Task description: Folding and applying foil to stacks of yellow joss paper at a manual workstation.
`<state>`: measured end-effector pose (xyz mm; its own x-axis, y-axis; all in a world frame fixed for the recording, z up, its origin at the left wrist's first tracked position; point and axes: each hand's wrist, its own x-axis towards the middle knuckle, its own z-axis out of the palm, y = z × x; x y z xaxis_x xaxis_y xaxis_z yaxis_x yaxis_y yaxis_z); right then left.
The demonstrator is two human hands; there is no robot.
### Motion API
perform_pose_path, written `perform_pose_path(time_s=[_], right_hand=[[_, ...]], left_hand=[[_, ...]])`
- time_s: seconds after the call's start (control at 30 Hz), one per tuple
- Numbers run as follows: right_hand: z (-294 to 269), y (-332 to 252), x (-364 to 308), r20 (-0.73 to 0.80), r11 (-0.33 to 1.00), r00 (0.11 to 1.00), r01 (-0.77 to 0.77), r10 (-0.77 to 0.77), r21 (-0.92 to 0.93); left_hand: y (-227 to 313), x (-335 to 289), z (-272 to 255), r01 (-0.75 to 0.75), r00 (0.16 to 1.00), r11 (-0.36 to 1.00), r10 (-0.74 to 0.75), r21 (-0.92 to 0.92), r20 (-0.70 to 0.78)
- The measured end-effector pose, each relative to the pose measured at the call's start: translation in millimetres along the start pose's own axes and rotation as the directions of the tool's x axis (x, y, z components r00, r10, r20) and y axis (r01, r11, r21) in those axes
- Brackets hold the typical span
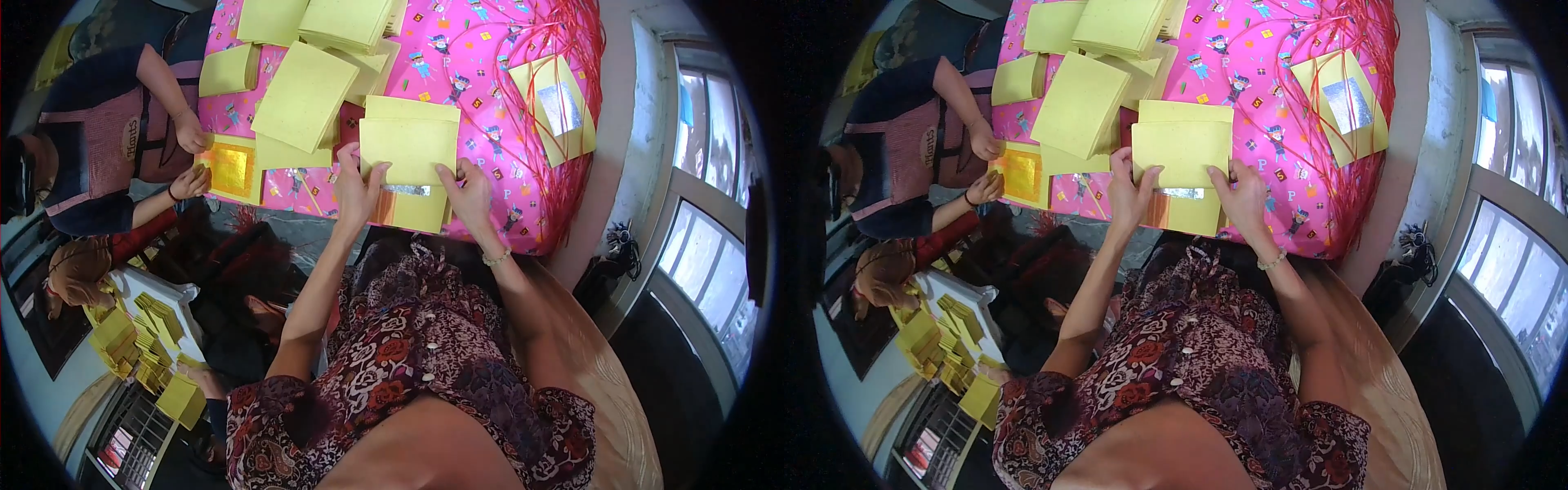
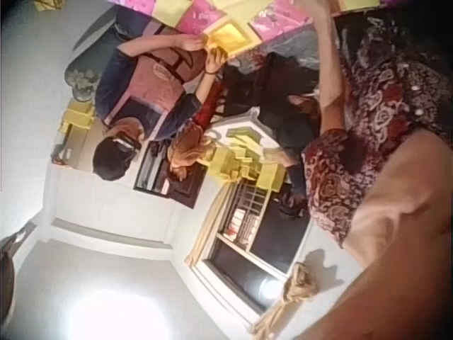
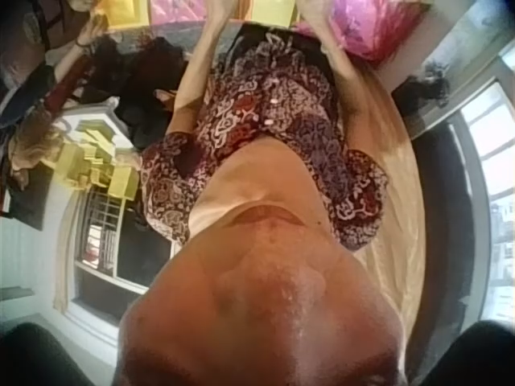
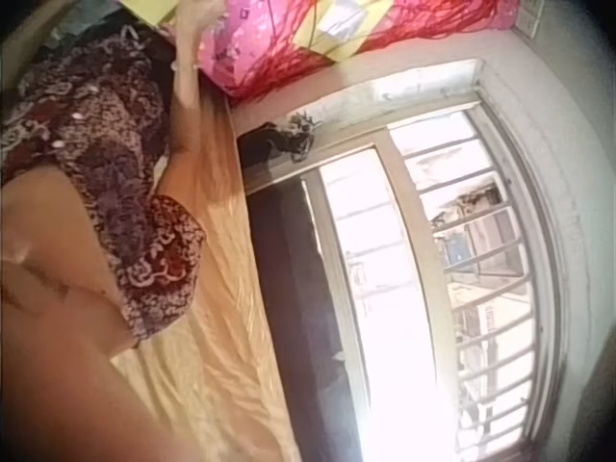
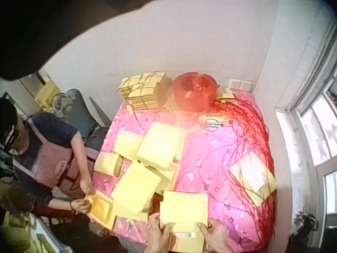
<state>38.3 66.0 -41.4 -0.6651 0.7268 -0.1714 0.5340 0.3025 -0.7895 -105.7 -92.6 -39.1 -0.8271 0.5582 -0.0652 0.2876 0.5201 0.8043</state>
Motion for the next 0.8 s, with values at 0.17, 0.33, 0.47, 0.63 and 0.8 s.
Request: perform_pose_path(time_s=[0.17,0.33,0.47,0.63,0.8], right_hand=[[-1.2,-0.8,-0.1,0.003,1.0,1.0,-0.028,0.028,0.005],[0.1,2.4,-1.1,0.0,0.999,0.999,-0.032,0.032,0.028],[-1.4,1.4,-0.2,0.006,0.999,0.999,-0.034,0.034,0.04],[-0.2,5.0,-0.8,-0.004,1.0,1.0,-0.007,0.008,0.018],[-0.6,4.3,0.3,0.007,1.0,1.0,-0.024,0.024,0.018]], left_hand=[[3.3,1.6,-1.1,0.03,0.999,1.0,-0.029,-0.005,0.038],[5.0,2.3,-1.1,0.02,0.999,1.0,-0.021,0.022,0.028],[9.8,4.0,-4.4,0.166,0.981,0.986,-0.166,0.016,0.099],[7.0,4.0,-3.8,0.155,0.983,0.988,-0.154,0.001,0.098],[4.8,5.1,-3.0,0.147,0.984,0.989,-0.148,0.018,0.101]])
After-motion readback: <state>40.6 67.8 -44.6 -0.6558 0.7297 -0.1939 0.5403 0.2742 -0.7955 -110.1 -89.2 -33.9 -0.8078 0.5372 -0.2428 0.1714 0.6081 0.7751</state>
